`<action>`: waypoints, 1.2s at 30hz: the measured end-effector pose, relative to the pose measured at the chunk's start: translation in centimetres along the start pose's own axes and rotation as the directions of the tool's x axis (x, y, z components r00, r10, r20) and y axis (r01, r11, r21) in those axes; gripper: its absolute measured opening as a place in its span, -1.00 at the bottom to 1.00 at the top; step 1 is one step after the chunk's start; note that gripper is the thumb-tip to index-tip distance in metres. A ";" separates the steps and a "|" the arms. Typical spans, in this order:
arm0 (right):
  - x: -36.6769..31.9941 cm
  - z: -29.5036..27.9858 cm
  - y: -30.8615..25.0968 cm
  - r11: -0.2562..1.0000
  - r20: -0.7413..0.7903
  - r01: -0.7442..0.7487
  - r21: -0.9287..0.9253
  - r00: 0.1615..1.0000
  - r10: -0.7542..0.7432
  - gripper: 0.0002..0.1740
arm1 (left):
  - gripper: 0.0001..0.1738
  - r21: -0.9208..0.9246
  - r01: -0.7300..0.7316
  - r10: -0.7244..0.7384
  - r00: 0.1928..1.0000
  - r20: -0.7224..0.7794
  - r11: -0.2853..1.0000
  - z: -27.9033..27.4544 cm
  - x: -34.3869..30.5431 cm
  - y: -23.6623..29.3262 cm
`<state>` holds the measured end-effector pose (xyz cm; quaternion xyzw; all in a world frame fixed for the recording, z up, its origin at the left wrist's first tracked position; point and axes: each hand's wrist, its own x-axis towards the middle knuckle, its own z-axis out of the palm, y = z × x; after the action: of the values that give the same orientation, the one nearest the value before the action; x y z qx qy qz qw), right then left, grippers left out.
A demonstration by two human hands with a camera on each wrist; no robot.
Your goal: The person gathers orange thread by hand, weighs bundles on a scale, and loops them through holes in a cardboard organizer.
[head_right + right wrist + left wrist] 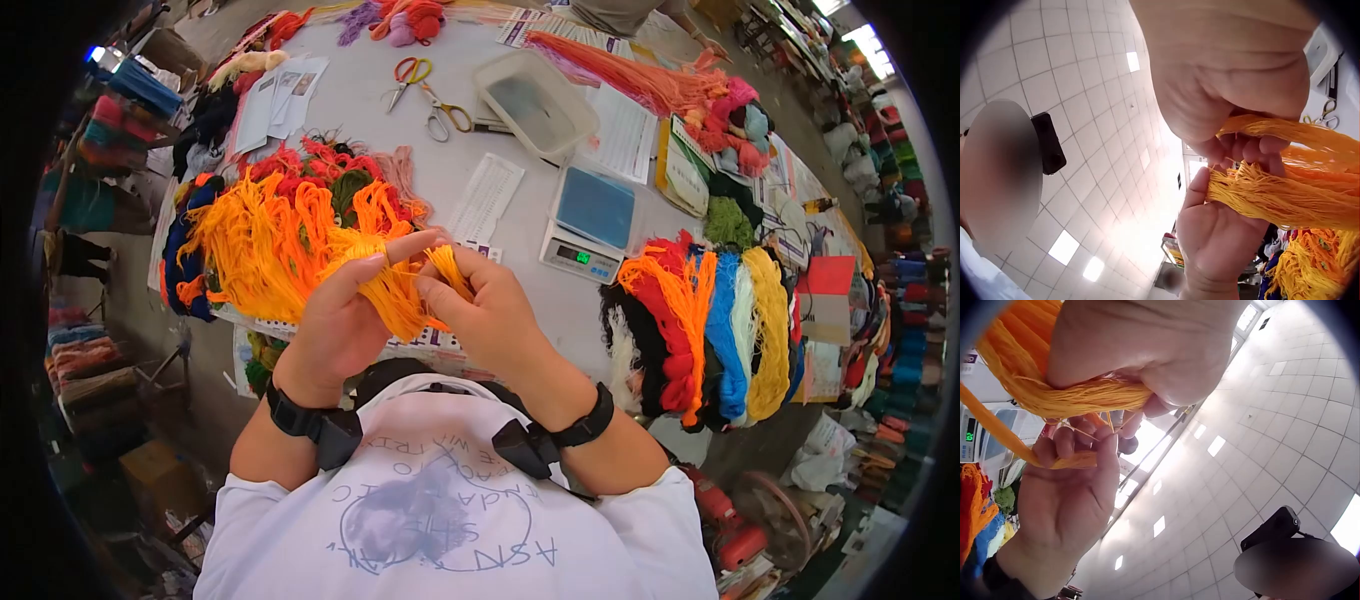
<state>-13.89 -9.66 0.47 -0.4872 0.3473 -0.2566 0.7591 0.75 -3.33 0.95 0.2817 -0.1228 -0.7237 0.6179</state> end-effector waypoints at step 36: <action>1.7 2.4 0.7 0.932 -0.031 0.052 -0.359 0.997 -0.068 -0.80 | -0.45 -0.016 0.012 -0.011 0.998 0.059 1.000 -1.9 -0.8 1.3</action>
<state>-10.93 -9.24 0.07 -0.6220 0.3892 -0.2226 0.6419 3.00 -2.47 0.30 0.2558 -0.1334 -0.7361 0.6123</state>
